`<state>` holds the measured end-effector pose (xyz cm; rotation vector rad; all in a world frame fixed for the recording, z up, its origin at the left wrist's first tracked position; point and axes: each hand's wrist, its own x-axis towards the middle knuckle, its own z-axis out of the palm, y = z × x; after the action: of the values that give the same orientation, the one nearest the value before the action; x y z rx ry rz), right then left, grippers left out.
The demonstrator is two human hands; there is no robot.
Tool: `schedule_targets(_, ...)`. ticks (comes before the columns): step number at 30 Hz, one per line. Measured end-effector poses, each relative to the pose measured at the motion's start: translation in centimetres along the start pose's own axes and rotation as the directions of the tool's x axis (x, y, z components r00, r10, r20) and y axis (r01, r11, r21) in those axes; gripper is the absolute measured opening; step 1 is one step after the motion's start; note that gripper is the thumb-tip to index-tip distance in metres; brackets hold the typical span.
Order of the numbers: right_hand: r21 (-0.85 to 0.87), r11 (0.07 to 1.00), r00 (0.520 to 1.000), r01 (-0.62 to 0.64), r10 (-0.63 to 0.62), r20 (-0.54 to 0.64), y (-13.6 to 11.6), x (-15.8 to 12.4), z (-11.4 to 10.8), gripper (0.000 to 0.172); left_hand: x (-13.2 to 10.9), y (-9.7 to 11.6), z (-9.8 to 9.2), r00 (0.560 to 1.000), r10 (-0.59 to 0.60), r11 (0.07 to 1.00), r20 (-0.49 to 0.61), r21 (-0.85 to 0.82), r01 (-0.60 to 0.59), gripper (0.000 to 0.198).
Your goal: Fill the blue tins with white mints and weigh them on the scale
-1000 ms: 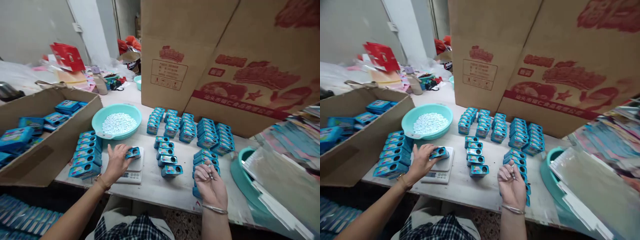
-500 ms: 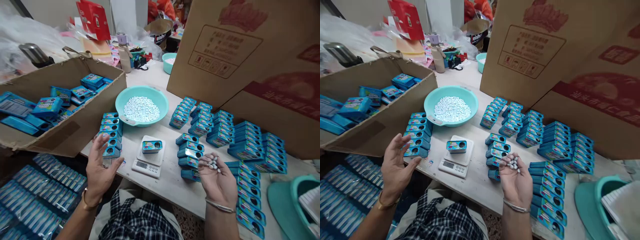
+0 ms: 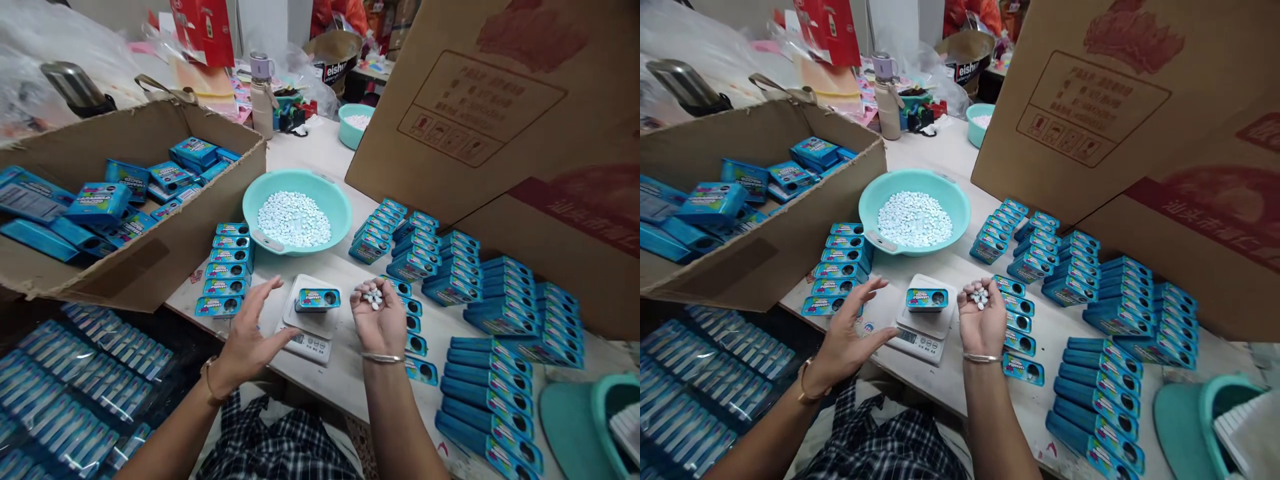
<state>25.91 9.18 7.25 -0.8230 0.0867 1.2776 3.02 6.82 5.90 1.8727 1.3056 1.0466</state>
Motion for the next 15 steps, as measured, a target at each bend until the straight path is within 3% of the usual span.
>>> schedule_targets(4, -0.040, 0.997, 0.998, 0.070, -0.069, 0.009, 1.7, 0.4, 1.7, 0.015, 2.8, 0.5, 2.1, 0.975, 0.147, 0.987, 0.167, 0.041, -0.156, 0.072)
schedule_targets(7, -0.108, 0.975, 0.980, 0.195, -0.189, 0.058, 3.0, 0.4, 2.6, 0.007, 4.6, 0.7, 3.9, 0.950, 0.182, 0.977, 0.255, 0.060, -0.204, 0.059)
schedule_targets(11, -0.193, 0.919, 0.937, 0.344, -0.324, 0.128, 4.1, 0.3, 3.0, 0.013, 5.7, 0.6, 5.6, 0.944, 0.171, 0.981, 0.281, 0.039, -0.189, 0.039)
schedule_targets(15, -0.260, 0.878, 0.913, 0.403, -0.364, 0.187, 4.5, 0.1, 3.0, 0.015, 5.8, 0.6, 6.0, 0.947, 0.176, 0.984, 0.269, -0.016, -0.178, 0.036)
